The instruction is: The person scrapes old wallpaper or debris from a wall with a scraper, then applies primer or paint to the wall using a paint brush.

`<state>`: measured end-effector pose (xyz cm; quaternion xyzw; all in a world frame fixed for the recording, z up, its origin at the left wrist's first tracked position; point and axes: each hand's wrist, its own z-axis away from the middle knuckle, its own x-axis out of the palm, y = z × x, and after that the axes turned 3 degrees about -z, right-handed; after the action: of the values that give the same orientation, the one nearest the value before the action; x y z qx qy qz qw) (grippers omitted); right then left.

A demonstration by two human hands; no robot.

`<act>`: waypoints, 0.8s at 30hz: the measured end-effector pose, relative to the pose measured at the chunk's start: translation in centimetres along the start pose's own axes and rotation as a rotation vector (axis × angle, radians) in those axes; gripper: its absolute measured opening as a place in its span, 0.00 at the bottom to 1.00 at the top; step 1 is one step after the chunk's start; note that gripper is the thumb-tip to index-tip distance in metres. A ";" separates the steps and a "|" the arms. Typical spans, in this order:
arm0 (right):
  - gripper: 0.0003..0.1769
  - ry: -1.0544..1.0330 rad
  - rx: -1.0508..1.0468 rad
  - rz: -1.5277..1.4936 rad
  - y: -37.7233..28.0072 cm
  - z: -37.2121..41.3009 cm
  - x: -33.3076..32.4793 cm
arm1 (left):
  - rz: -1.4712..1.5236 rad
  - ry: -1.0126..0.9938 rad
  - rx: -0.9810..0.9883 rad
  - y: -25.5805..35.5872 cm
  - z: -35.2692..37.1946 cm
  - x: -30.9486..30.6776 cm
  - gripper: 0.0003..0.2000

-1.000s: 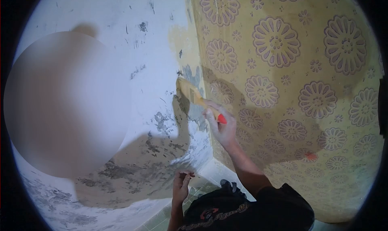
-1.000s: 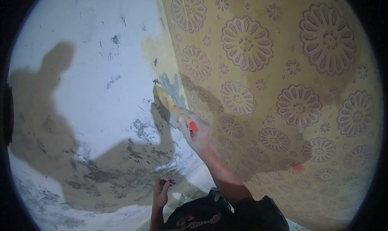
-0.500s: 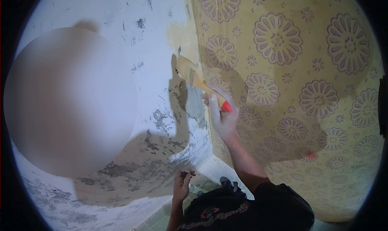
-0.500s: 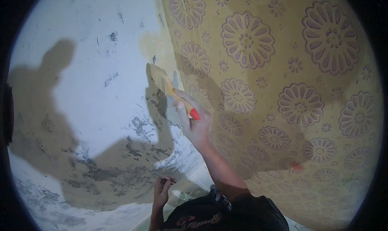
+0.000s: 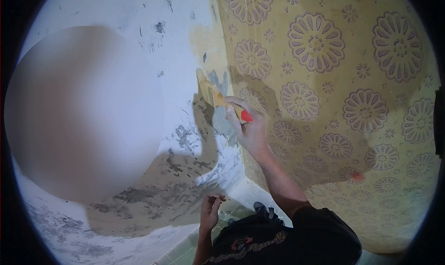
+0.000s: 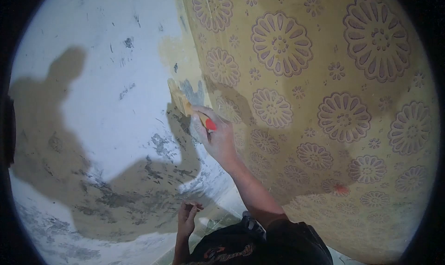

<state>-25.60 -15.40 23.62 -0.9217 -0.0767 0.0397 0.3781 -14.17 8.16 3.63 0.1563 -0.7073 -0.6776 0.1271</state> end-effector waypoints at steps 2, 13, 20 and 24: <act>0.13 -0.081 0.034 0.044 0.0 0.1 -0.4 | 0.011 0.010 0.021 0.2 0.1 0.1 0.05; 0.11 -0.036 -0.088 0.145 -0.3 -0.7 -0.3 | 0.003 0.001 0.038 0.0 0.4 0.6 0.05; 0.11 0.099 -0.047 -0.034 -1.8 -1.1 -1.3 | 0.027 0.019 0.045 -0.3 0.5 0.6 0.06; 0.10 -0.006 -0.014 0.087 -0.6 -0.9 -0.8 | -0.016 -0.004 0.029 -0.1 0.6 0.6 0.06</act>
<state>-26.32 -15.75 24.70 -0.9267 -0.0382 0.0584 0.3691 -14.97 8.44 3.47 0.1623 -0.7161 -0.6685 0.1181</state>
